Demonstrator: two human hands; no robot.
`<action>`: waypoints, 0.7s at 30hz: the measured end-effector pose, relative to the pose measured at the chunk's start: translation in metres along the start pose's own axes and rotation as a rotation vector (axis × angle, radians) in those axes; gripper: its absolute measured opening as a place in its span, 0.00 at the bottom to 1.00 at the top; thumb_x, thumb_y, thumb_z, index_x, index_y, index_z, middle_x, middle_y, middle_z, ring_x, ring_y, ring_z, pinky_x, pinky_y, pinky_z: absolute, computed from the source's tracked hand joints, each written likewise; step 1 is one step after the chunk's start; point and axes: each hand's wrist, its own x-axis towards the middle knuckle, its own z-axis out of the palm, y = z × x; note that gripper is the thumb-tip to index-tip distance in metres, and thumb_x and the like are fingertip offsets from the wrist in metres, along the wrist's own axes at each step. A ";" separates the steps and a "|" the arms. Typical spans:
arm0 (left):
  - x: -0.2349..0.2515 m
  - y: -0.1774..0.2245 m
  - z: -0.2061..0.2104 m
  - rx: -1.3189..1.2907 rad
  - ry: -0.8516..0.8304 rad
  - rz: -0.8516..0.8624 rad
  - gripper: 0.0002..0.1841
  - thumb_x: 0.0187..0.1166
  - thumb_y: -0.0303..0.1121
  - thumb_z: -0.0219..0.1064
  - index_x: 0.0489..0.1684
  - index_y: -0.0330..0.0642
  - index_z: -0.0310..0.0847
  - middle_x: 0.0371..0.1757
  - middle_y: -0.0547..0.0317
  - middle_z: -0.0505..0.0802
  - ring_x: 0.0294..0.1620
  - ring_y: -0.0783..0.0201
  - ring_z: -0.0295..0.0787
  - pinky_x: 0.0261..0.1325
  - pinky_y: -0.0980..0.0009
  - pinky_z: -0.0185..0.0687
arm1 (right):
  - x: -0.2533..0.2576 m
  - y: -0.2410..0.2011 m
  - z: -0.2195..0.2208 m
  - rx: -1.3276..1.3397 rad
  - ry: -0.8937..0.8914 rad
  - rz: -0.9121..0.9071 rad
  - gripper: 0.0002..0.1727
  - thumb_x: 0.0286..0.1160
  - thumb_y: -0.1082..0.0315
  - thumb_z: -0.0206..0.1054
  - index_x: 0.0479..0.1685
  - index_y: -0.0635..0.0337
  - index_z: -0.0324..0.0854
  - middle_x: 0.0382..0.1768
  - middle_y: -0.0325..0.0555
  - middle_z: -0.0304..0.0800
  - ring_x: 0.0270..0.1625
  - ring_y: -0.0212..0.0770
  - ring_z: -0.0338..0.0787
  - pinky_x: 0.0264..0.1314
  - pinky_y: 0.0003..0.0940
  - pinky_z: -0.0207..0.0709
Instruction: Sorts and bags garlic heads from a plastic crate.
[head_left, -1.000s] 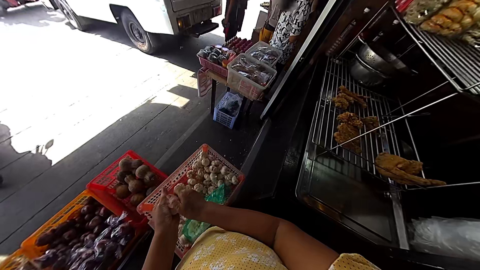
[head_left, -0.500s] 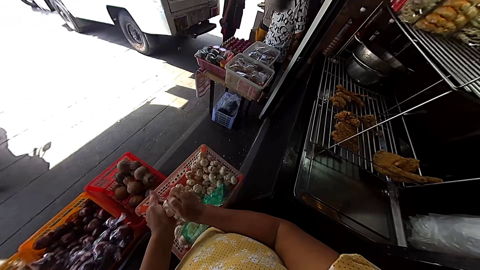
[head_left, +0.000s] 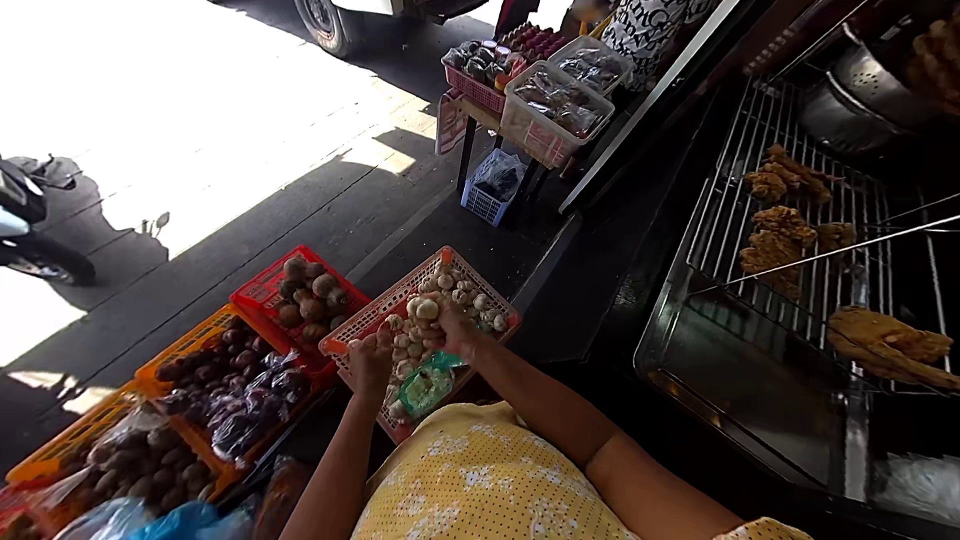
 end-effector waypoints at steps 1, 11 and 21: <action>0.002 -0.009 0.002 0.077 -0.050 -0.041 0.32 0.95 0.48 0.45 0.28 0.28 0.83 0.28 0.43 0.86 0.38 0.48 0.86 0.50 0.46 0.76 | 0.000 -0.004 -0.008 -0.007 0.033 -0.043 0.28 0.94 0.49 0.38 0.27 0.51 0.73 0.12 0.32 0.66 0.09 0.26 0.60 0.12 0.19 0.55; 0.027 -0.076 0.036 0.027 -0.317 -0.272 0.31 0.95 0.49 0.44 0.46 0.28 0.85 0.48 0.30 0.90 0.57 0.36 0.87 0.63 0.36 0.74 | -0.024 0.037 -0.069 -0.242 0.355 -0.102 0.27 0.94 0.44 0.39 0.29 0.49 0.70 0.10 0.31 0.58 0.09 0.28 0.57 0.12 0.23 0.57; 0.007 -0.113 0.058 -0.170 -0.366 -0.190 0.24 0.94 0.42 0.49 0.44 0.29 0.86 0.44 0.36 0.90 0.51 0.41 0.87 0.60 0.39 0.77 | -0.021 0.096 -0.066 -0.319 0.417 0.090 0.24 0.95 0.46 0.45 0.37 0.53 0.72 0.11 0.32 0.59 0.09 0.27 0.58 0.11 0.21 0.57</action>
